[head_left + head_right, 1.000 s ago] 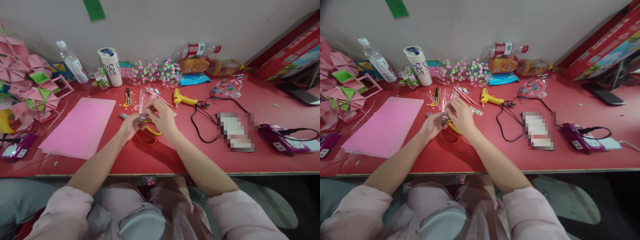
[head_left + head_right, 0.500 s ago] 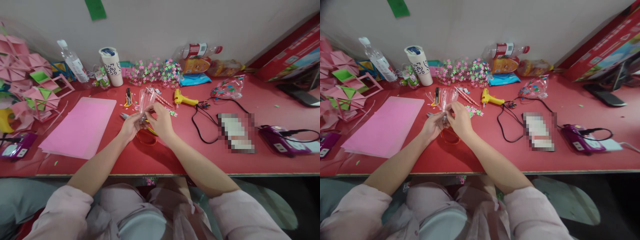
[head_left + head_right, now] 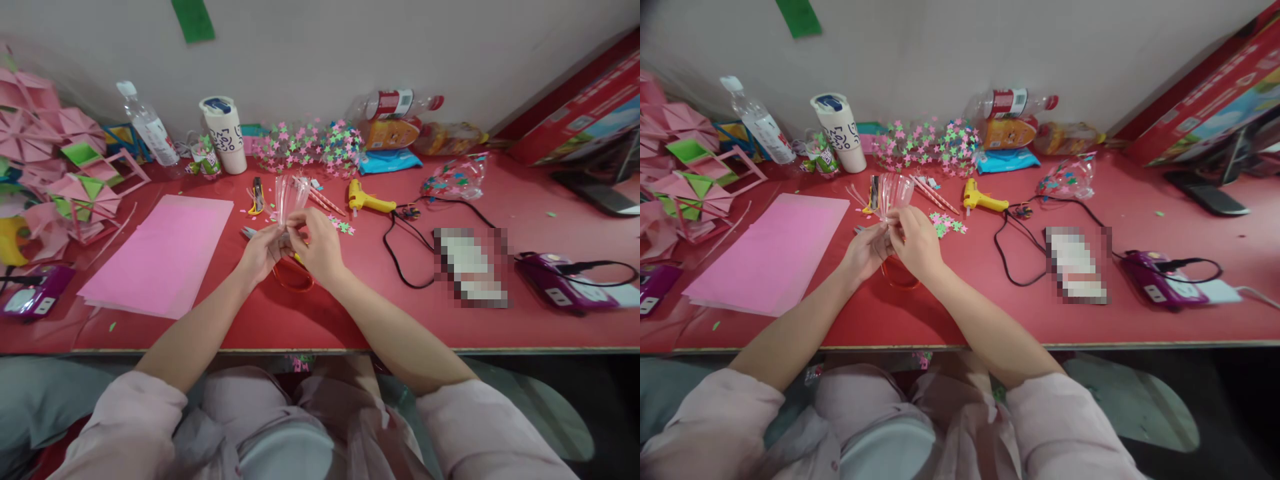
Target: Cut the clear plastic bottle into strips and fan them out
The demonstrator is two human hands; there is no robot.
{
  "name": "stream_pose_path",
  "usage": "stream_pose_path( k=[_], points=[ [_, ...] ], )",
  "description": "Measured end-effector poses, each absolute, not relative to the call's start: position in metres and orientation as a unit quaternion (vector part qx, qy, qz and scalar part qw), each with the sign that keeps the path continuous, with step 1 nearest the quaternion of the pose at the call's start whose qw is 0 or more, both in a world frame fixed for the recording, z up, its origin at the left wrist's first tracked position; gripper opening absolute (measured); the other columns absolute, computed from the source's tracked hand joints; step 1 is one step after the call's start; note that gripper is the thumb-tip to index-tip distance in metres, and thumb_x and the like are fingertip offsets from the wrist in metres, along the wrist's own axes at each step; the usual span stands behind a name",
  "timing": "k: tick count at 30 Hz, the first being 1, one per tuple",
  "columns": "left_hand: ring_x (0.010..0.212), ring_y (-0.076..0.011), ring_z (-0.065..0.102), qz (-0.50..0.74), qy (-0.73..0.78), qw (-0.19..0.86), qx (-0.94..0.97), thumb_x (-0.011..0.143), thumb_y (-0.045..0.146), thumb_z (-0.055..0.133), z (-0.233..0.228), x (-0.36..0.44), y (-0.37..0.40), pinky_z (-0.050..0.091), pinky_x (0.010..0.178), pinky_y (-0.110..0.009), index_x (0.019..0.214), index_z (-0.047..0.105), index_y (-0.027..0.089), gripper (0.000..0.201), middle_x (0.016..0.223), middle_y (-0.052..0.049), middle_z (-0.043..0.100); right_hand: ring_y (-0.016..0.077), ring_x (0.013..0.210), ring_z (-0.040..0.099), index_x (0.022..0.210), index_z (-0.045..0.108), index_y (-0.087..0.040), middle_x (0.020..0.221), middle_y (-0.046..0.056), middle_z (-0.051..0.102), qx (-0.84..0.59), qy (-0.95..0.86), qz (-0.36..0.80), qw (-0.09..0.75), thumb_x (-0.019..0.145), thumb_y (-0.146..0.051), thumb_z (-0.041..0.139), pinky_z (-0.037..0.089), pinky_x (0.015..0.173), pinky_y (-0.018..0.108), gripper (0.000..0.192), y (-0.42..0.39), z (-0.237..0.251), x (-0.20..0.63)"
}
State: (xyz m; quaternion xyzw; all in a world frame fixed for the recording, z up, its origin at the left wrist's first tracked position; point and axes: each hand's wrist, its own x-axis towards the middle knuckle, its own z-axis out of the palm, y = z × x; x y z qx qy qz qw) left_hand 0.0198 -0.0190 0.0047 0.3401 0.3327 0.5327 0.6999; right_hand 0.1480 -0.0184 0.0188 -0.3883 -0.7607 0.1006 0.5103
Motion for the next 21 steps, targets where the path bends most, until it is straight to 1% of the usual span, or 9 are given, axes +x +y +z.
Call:
stream_pose_path(
  k=[3,6,10,13,16,18,21],
  points=[
    [0.072,-0.0113,0.065,0.538,0.317,0.693,0.360,0.073,0.019,0.068,0.008,0.018,-0.017,0.050,0.070,-0.023,0.088,0.066,0.015,0.016,0.079,-0.002,0.070,0.0166,0.082,0.061,0.091,0.055,-0.022,0.088,0.003,0.065,-0.380,-0.757,0.108,0.521,0.084,-0.012,0.051,0.051,0.073,0.033,0.013,-0.018,0.020,0.150],
    [0.073,-0.0103,0.064,0.561,0.320,0.669,0.367,0.067,0.014,0.072,0.011,0.016,-0.016,0.049,0.071,-0.023,0.090,0.064,0.019,0.025,0.082,0.001,0.069,0.0181,0.086,0.061,0.087,0.054,-0.023,0.090,0.004,0.064,-0.359,-0.773,0.079,0.517,0.085,-0.013,0.051,0.050,0.074,0.035,0.011,-0.017,0.021,0.152],
    [0.077,-0.0102,0.063,0.582,0.328,0.632,0.393,0.062,0.017,0.077,0.012,0.012,-0.013,0.049,0.074,-0.023,0.092,0.066,0.021,0.032,0.086,0.002,0.067,0.0199,0.090,0.060,0.084,0.055,-0.023,0.090,0.005,0.064,-0.335,-0.793,0.058,0.506,0.087,-0.015,0.051,0.050,0.075,0.037,0.010,-0.017,0.021,0.152],
    [0.082,-0.0106,0.062,0.598,0.310,0.604,0.426,0.061,0.021,0.080,0.008,0.009,-0.010,0.048,0.074,-0.021,0.094,0.067,0.021,0.036,0.090,0.001,0.067,0.0198,0.089,0.060,0.083,0.057,-0.023,0.088,0.005,0.064,-0.327,-0.801,0.065,0.497,0.087,-0.014,0.051,0.051,0.075,0.037,0.011,-0.015,0.020,0.153],
    [0.082,-0.0104,0.062,0.619,0.289,0.578,0.446,0.059,0.024,0.083,0.002,0.008,-0.007,0.049,0.072,-0.021,0.098,0.066,0.023,0.042,0.092,0.001,0.067,0.0197,0.088,0.061,0.084,0.057,-0.022,0.087,0.005,0.065,-0.305,-0.807,0.062,0.501,0.087,-0.012,0.052,0.052,0.073,0.035,0.011,-0.014,0.018,0.154],
    [0.081,-0.0107,0.062,0.624,0.293,0.559,0.461,0.059,0.026,0.083,-0.002,0.008,-0.005,0.049,0.072,-0.021,0.095,0.066,0.023,0.040,0.091,0.001,0.067,0.0195,0.087,0.061,0.083,0.056,-0.022,0.086,0.006,0.065,-0.290,-0.810,0.051,0.506,0.086,-0.011,0.053,0.052,0.073,0.035,0.012,-0.013,0.017,0.154],
    [0.080,-0.0110,0.061,0.615,0.304,0.540,0.488,0.063,0.029,0.081,-0.005,0.008,-0.003,0.050,0.072,-0.022,0.091,0.067,0.021,0.032,0.089,0.000,0.067,0.0194,0.086,0.061,0.083,0.055,-0.022,0.085,0.006,0.065,-0.284,-0.812,0.035,0.508,0.086,-0.009,0.052,0.052,0.072,0.034,0.013,-0.012,0.016,0.153]
  ],
)
